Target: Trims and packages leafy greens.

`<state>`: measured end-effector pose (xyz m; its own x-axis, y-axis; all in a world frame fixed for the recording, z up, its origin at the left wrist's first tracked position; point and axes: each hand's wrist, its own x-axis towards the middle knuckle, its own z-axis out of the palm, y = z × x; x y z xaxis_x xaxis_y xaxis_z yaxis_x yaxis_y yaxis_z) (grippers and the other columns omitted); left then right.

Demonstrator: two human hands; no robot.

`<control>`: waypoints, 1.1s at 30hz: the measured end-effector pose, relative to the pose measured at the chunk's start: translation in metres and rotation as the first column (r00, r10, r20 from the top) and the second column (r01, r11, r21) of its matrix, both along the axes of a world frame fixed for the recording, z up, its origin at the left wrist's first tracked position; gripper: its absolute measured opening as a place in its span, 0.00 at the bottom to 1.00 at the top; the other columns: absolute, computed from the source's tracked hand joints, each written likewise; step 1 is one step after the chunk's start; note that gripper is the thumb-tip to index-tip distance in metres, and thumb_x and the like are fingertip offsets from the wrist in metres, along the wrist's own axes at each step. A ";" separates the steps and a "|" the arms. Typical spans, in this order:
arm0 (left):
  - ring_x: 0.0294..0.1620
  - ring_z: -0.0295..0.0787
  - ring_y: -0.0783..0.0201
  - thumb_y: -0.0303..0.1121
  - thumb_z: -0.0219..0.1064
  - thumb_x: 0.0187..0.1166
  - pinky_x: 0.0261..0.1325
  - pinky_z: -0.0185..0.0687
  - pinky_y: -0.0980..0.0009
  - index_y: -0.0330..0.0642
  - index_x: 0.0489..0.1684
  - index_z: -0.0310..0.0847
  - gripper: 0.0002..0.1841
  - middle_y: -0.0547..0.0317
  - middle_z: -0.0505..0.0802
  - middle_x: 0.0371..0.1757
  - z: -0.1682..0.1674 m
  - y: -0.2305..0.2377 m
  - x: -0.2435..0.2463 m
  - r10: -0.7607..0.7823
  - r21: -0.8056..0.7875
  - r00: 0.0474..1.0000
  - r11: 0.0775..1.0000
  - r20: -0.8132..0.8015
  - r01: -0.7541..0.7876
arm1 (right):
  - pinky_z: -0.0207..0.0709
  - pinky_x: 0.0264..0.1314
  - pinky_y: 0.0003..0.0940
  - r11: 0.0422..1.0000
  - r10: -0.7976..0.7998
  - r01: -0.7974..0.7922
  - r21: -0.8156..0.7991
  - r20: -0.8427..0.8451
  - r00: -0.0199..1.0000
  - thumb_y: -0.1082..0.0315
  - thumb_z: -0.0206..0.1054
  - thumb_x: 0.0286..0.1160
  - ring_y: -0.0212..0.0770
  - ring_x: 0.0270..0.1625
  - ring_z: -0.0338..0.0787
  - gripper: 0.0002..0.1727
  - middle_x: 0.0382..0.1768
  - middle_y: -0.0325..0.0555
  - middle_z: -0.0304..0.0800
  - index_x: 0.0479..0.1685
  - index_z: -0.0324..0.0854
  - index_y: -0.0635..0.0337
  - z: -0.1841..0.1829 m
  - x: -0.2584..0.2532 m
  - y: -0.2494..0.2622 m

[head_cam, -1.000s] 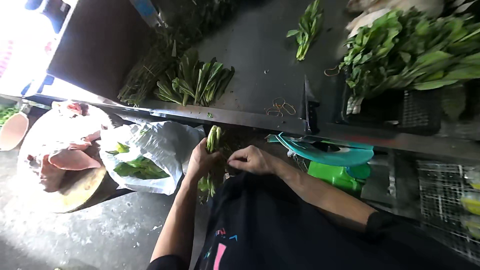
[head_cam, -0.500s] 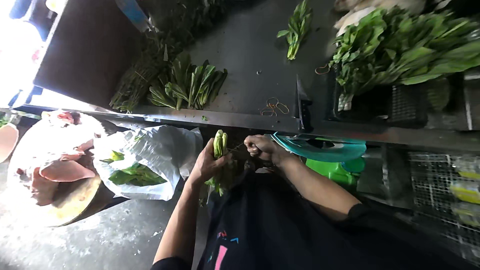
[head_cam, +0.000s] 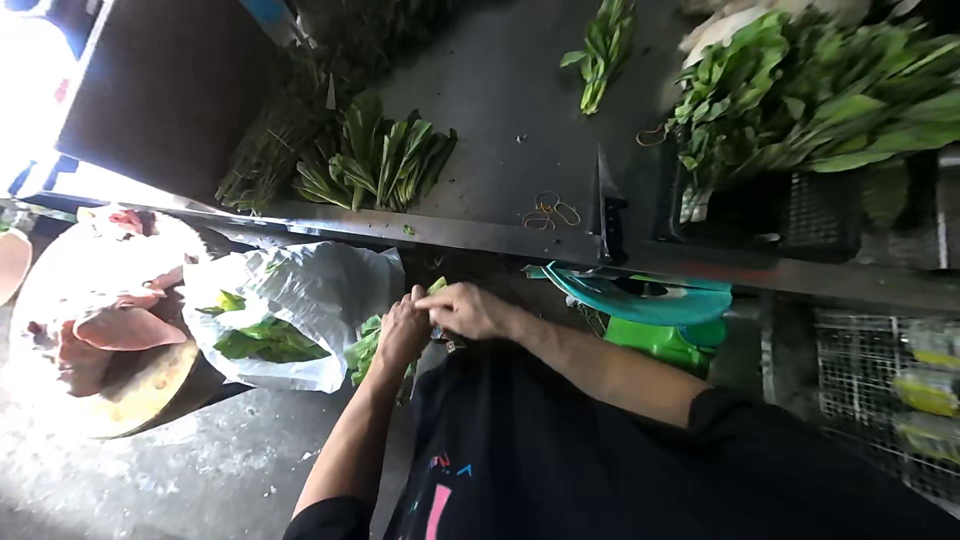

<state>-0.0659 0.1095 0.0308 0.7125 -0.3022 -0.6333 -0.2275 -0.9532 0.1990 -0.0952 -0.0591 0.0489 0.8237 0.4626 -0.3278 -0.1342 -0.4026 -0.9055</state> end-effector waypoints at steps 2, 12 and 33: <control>0.66 0.87 0.39 0.37 0.65 0.82 0.68 0.80 0.40 0.34 0.81 0.63 0.30 0.36 0.87 0.64 -0.007 0.001 -0.001 0.071 -0.094 0.996 0.993 -0.056 -0.076 | 0.76 0.76 0.46 0.997 0.038 -0.024 -0.069 0.208 0.977 0.68 0.56 0.85 0.52 0.66 0.88 0.23 0.62 0.60 0.89 0.76 0.81 0.63 -0.010 -0.014 0.009; 0.63 0.88 0.39 0.46 0.73 0.77 0.66 0.80 0.36 0.42 0.74 0.73 0.29 0.40 0.89 0.62 0.013 0.011 0.024 -0.211 -0.048 0.954 0.977 -0.214 0.206 | 0.75 0.77 0.56 0.977 0.096 -0.098 -0.188 -0.022 0.995 0.42 0.72 0.76 0.57 0.72 0.84 0.47 0.80 0.62 0.73 0.93 0.58 0.52 -0.023 0.027 -0.031; 0.77 0.79 0.45 0.39 0.74 0.76 0.70 0.83 0.49 0.33 0.54 0.88 0.18 0.37 0.79 0.79 -0.005 0.125 0.085 0.361 -0.570 0.900 0.804 0.244 -0.168 | 0.88 0.44 0.40 0.422 -0.906 0.902 0.092 0.077 0.416 0.41 0.62 0.85 0.41 0.39 0.92 0.33 0.49 0.50 0.92 0.72 0.76 0.61 -0.019 0.214 -0.251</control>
<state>0.0195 0.2350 0.0254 0.9468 -0.2844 -0.1505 -0.1244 -0.7548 0.6440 0.1185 -0.3104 0.0302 0.7978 -0.5616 -0.2194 -0.3142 -0.0767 -0.9463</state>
